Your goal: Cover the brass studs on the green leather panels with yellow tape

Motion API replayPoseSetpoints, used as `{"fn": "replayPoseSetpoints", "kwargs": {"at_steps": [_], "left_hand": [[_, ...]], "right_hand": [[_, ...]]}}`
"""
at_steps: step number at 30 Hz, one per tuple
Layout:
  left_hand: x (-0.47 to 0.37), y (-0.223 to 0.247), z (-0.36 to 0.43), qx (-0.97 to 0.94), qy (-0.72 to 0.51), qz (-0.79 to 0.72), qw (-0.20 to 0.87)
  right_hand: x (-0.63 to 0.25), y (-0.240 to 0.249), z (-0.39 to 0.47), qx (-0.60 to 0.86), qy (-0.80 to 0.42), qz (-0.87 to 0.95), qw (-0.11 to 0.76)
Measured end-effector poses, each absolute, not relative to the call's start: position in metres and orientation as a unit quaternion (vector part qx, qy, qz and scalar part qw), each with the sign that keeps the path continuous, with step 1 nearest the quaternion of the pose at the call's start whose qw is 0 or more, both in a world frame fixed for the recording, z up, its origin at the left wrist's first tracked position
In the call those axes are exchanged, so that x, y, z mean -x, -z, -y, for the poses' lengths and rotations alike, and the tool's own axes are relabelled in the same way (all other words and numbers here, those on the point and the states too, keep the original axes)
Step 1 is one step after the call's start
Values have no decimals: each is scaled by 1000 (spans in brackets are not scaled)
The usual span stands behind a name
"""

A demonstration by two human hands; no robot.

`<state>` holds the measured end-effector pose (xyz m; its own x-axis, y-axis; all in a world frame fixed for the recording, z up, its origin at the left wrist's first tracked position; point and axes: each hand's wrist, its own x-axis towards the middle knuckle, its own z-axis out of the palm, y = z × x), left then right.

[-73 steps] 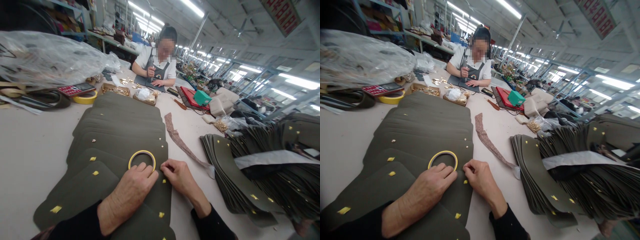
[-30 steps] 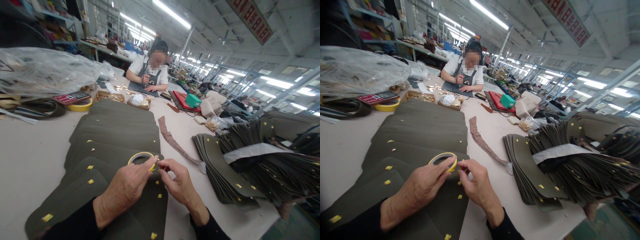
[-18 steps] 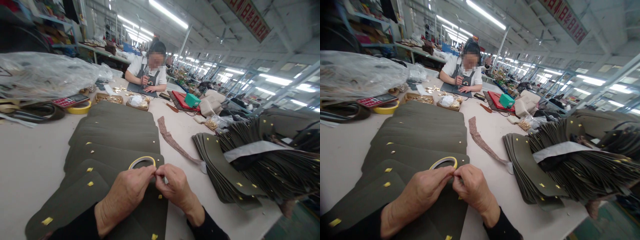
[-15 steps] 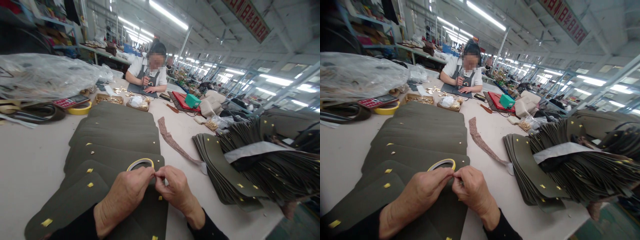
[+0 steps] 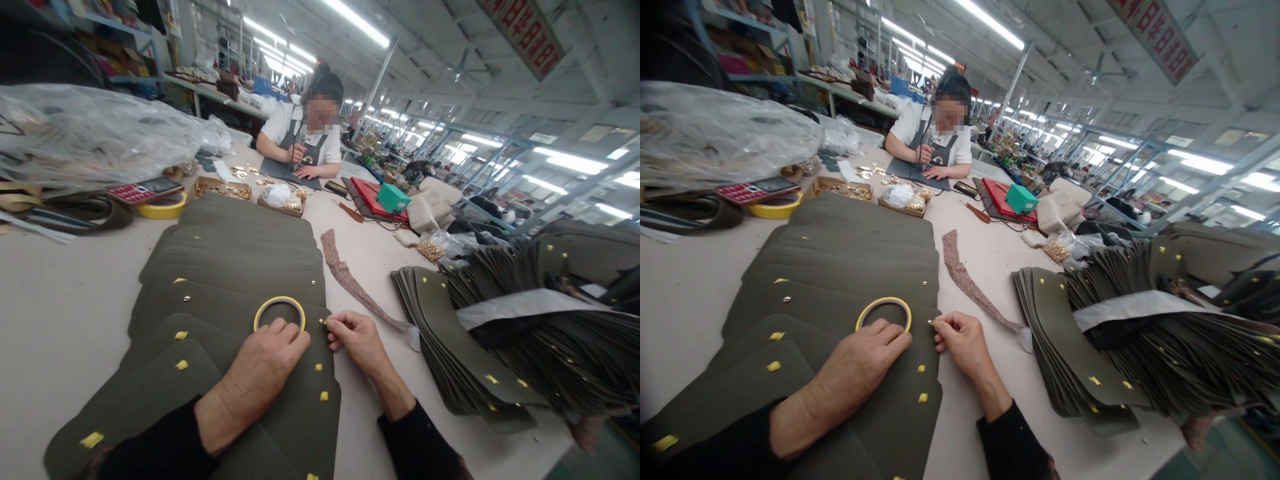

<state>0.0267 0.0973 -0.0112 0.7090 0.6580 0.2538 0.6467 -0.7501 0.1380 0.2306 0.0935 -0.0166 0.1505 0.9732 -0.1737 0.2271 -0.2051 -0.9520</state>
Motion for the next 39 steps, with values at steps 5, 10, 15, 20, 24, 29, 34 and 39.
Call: {"fn": "replayPoseSetpoints", "kwargs": {"at_steps": [5, 10, 15, 20, 24, 29, 34, 39], "left_hand": [[-28, 10, -98, -926, -103, -363, 31], [-27, 13, -97, -926, -105, -361, 36], [-27, 15, -98, -923, -110, -365, 48], [-24, 16, -97, -920, -123, -370, 37], [-22, 16, -96, -924, -136, -357, 16], [-21, 11, -98, -933, -137, -331, -12], [-16, 6, -101, -931, -162, -326, 20], [-9, 5, -102, -932, -210, -294, 32]], "right_hand": [[-225, 14, -95, 650, -366, 562, 357], [-218, 10, -100, 647, -243, 658, 299], [-219, 10, -105, 658, -211, 673, 264], [-230, 8, -98, 640, -162, 693, 287], [-233, 5, -88, 522, -58, 812, 254], [-222, 3, -93, 547, -52, 819, 163], [-218, 1, -109, 655, -198, 704, 193], [-219, 2, -106, 674, -232, 672, 202]]}}
